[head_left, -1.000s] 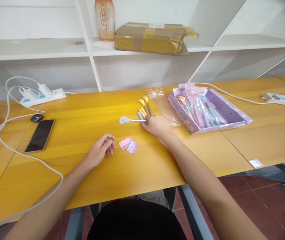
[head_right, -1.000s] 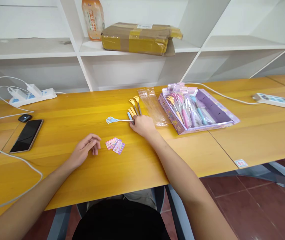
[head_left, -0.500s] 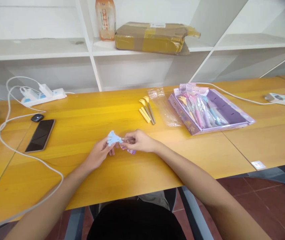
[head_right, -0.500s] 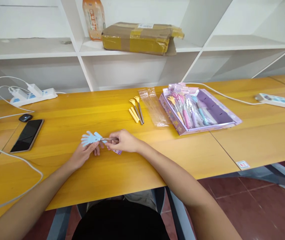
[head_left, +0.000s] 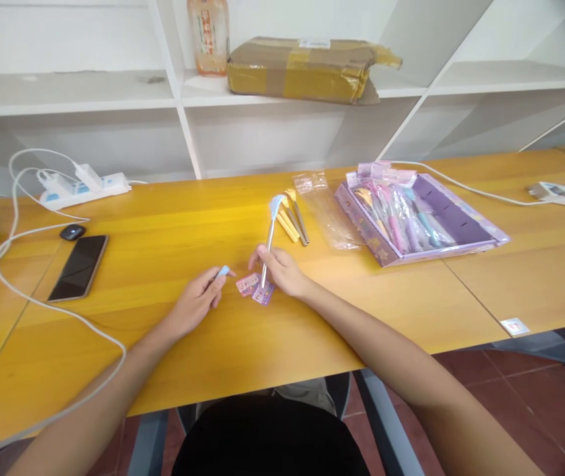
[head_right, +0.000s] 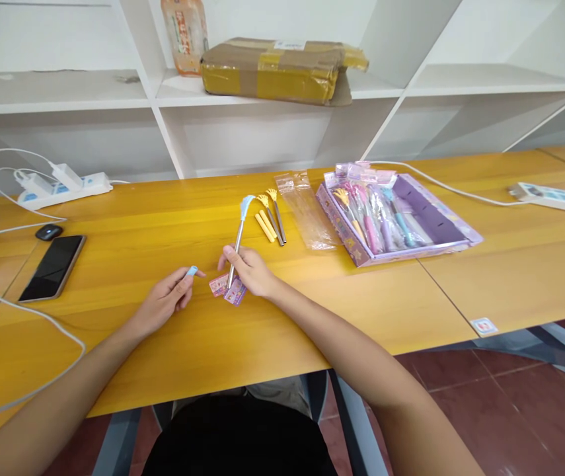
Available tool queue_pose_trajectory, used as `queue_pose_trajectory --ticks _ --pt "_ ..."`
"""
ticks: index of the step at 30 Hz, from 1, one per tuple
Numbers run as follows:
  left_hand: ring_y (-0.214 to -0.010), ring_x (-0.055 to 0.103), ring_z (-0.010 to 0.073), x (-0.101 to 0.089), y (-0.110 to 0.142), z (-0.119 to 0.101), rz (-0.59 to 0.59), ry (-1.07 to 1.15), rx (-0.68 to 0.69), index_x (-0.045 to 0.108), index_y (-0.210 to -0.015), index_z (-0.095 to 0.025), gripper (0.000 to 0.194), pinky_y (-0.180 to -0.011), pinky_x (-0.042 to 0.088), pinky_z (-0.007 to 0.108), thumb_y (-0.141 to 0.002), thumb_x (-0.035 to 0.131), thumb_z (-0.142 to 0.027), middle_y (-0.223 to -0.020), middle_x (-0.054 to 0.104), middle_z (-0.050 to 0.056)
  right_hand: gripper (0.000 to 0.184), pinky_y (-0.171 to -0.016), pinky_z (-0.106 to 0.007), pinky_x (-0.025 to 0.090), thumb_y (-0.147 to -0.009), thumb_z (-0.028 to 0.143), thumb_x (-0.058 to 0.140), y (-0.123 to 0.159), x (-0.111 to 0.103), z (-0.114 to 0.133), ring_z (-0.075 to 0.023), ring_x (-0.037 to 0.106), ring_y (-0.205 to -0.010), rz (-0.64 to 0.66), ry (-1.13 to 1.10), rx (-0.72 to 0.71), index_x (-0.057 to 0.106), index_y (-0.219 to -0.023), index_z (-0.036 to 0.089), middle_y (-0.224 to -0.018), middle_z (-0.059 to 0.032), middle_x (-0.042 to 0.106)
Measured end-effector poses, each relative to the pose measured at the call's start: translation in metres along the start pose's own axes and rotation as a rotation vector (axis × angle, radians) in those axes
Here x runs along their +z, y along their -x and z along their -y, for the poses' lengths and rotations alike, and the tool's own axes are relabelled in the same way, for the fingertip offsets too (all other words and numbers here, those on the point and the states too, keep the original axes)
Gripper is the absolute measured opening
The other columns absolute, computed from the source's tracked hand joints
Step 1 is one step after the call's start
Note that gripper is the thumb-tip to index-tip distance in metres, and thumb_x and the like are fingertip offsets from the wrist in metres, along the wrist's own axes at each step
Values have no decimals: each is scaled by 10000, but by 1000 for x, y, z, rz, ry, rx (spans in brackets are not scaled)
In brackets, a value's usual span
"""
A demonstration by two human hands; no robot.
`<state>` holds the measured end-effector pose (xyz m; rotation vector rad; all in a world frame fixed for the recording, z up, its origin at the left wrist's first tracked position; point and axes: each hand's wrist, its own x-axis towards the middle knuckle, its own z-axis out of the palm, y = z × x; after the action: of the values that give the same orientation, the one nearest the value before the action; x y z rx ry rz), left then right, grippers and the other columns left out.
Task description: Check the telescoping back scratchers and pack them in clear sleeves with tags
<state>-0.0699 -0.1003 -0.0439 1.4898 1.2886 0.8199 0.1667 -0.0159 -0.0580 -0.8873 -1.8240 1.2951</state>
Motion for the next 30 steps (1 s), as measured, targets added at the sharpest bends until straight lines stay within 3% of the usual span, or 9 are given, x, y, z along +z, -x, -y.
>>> queue_pose_trajectory --ticks 2,5,12,15,20,25,30 --pt "-570 401 136 1 1 -1 23 -42 13 678 -1198 -203 480 -562 359 263 -1078 460 -614 -649 436 -61 704 -561 -269 393 -995 838 426 -2 -1 1 -145 465 -613 -44 -60 30 665 -832 197 -659 19 481" --pt "-598 393 137 2 2 -1 34 -43 42 682 -1155 -203 466 -572 354 270 -1079 465 -608 -702 450 -45 604 -520 -256 351 -895 820 640 -4 1 5 -119 409 -565 -83 -203 29 576 -839 223 -658 52 454" --pt "-622 480 133 1 0 -1 90 -127 55 611 -942 -212 362 -631 406 268 -1077 500 -529 -774 563 -24 529 -416 -226 272 -822 657 839 -5 3 4 -82 334 -390 17 -429 82 510 -876 247 -490 128 436" --pt "-702 529 155 0 -1 -4 98 -219 112 592 -853 -211 374 -701 420 276 -1075 502 -498 -779 598 -12 487 -411 -219 283 -857 633 819 -5 -1 2 -79 364 -369 16 -492 81 545 -867 231 -474 115 475" --pt "-753 548 168 -1 -2 -6 100 -243 138 605 -870 -212 351 -751 427 284 -1072 498 -478 -810 617 -6 534 -387 -232 290 -888 708 728 -5 -3 2 -81 445 -386 -3 -605 109 631 -839 185 -588 49 587" --pt "-760 553 175 -1 -1 -5 124 -232 122 624 -884 -213 368 -748 426 284 -1072 494 -502 -806 618 -2 515 -422 -232 322 -859 691 769 -5 -1 0 -82 448 -408 -3 -550 136 631 -849 195 -636 25 657" --pt "-744 544 170 -1 -1 -5 138 -223 121 687 -1032 -216 360 -741 427 279 -1088 479 -504 -806 607 -9 485 -526 -243 418 -885 665 763 -4 1 -1 -92 479 -454 17 -463 95 649 -866 194 -621 25 648"
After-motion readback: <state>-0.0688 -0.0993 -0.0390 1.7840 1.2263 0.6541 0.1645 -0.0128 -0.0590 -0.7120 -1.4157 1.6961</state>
